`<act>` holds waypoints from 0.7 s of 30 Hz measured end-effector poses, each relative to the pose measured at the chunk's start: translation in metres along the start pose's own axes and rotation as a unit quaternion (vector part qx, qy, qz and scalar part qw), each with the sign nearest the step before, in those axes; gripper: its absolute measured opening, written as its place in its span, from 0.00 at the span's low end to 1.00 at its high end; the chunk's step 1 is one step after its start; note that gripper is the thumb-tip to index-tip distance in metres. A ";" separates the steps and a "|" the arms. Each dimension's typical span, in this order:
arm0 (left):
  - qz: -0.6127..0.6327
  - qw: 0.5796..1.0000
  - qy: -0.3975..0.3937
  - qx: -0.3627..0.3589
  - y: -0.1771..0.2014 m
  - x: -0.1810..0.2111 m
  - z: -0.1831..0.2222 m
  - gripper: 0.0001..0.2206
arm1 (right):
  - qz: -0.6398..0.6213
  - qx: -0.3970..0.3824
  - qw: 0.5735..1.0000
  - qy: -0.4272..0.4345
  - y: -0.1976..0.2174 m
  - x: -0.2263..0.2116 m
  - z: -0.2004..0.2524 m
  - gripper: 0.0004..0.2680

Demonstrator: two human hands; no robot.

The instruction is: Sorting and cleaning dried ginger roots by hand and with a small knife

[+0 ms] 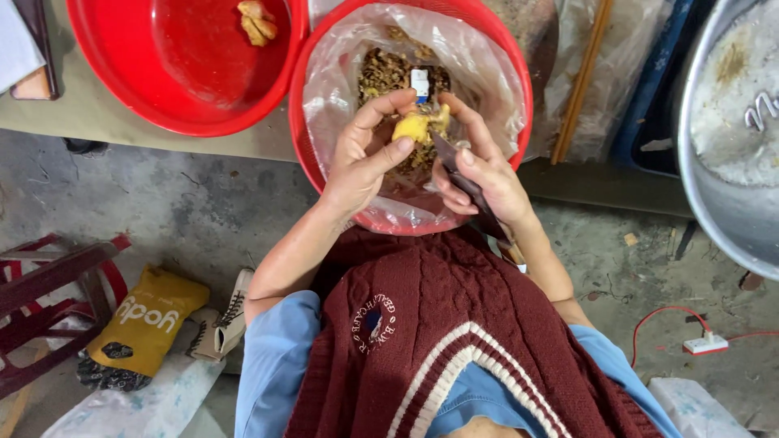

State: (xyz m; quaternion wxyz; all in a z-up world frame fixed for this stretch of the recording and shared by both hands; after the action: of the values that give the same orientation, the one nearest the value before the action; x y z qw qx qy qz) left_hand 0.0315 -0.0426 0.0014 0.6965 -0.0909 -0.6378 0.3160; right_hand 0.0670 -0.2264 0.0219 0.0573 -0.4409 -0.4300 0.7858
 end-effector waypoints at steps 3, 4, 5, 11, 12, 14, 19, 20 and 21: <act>0.052 0.997 0.051 0.007 -0.014 -0.006 0.003 0.21 | -0.010 0.024 0.999 0.021 0.003 -0.009 0.001 0.25; 0.052 0.997 0.052 0.006 -0.018 -0.009 0.002 0.21 | -0.010 0.025 0.999 0.022 0.009 -0.009 0.004 0.25; 0.080 0.994 0.067 0.027 -0.020 -0.013 0.001 0.20 | 0.018 0.042 0.998 0.034 0.016 -0.009 0.005 0.24; 0.112 0.985 0.100 0.079 -0.032 -0.033 0.008 0.18 | 0.209 0.078 0.965 0.136 0.020 -0.024 0.016 0.19; 0.111 0.985 0.103 0.086 -0.033 -0.036 0.009 0.17 | 0.274 0.085 0.943 0.166 0.016 -0.030 0.017 0.20; 0.093 0.988 0.095 0.078 -0.047 -0.026 0.012 0.16 | 0.366 0.098 0.901 0.211 0.003 -0.046 0.022 0.21; 0.059 0.992 0.080 0.081 -0.039 -0.032 0.019 0.14 | 0.456 0.060 0.851 0.253 -0.005 -0.053 0.033 0.21; 0.057 0.993 0.069 0.083 -0.037 -0.031 0.020 0.14 | 0.392 0.015 0.892 0.225 0.001 -0.045 0.033 0.21; 0.057 0.993 0.057 0.083 -0.035 -0.031 0.020 0.14 | 0.326 -0.030 0.924 0.196 0.007 -0.036 0.032 0.22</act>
State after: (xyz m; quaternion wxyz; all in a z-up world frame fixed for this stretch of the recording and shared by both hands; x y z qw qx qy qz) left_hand 0.0246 -0.0930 -0.0029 0.7175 -0.0868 -0.5629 0.4011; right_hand 0.0673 -0.2679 0.0479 -0.1322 -0.7032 -0.2661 0.6459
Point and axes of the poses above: each hand's wrist, its own z-axis away from the middle knuckle, its own y-axis out of the back of the hand, x = y × z, the point moved 2 cm from there along -z, towards the middle knuckle, and after that the axes turned 13 degrees about x, right-handed, at the moved point
